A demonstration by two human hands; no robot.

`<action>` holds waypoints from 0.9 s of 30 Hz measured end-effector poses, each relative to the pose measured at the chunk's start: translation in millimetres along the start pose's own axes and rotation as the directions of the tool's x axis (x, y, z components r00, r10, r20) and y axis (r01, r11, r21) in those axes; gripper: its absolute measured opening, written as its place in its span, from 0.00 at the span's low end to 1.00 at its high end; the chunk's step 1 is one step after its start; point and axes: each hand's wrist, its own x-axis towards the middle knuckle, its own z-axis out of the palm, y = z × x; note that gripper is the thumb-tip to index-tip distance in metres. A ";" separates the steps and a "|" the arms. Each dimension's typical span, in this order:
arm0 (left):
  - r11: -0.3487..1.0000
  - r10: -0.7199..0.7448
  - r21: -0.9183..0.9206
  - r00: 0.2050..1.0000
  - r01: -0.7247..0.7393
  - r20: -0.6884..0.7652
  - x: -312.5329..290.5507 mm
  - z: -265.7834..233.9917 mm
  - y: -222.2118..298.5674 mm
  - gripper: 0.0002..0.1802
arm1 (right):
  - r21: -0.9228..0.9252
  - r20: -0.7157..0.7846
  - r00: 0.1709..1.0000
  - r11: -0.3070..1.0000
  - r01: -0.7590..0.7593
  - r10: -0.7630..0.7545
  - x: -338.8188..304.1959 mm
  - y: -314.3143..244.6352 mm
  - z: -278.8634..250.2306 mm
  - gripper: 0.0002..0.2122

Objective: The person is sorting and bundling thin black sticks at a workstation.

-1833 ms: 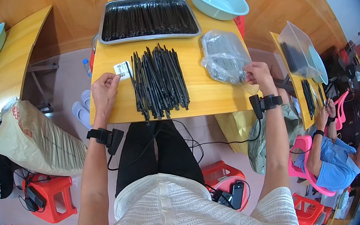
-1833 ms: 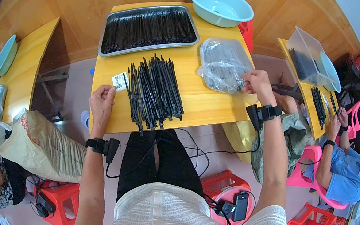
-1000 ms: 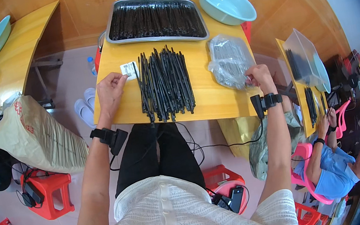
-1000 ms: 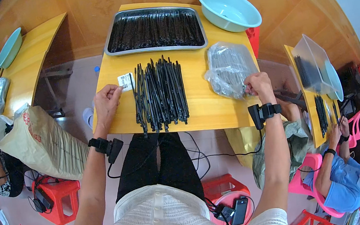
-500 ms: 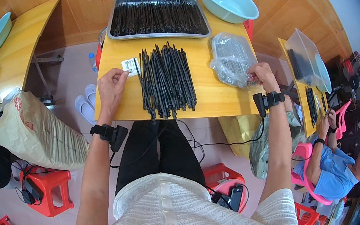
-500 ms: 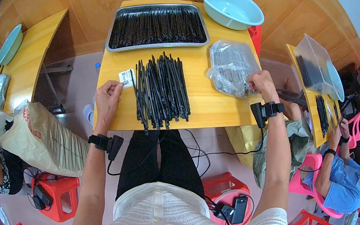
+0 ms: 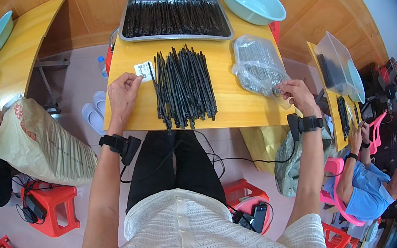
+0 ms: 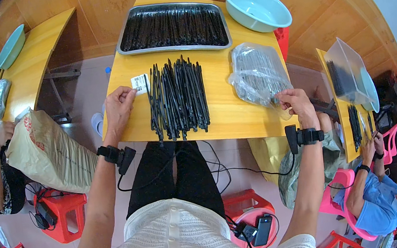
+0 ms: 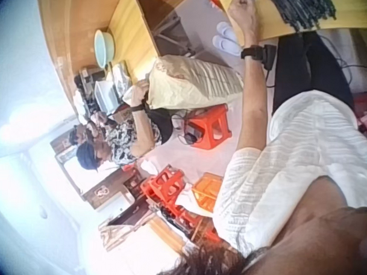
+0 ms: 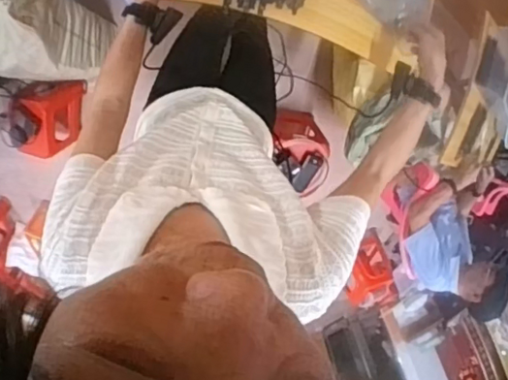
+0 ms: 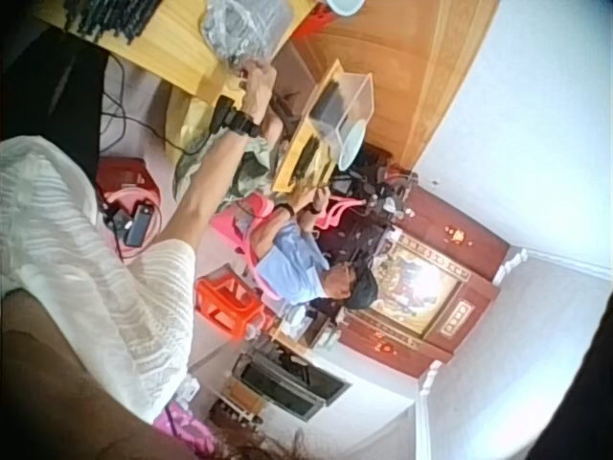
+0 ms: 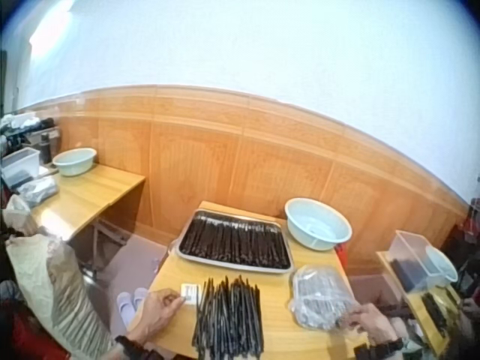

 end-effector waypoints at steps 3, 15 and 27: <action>1.000 0.011 -0.025 1.000 -0.011 -0.001 0.5 -0.3 -2.6 0.13 | 0.023 0.015 1.000 0.999 -0.026 0.025 -8.2 1.5 -3.8 0.04; 0.996 0.087 -0.029 0.996 -0.088 -0.013 0.9 1.6 -14.6 0.10 | -0.091 -0.117 0.992 0.995 0.029 -0.039 -84.1 25.8 -34.5 0.09; 0.995 -0.048 0.097 0.955 0.020 0.293 -49.8 -4.6 43.1 0.14 | 0.360 0.084 0.984 0.925 0.118 -0.158 -110.6 24.3 33.1 0.04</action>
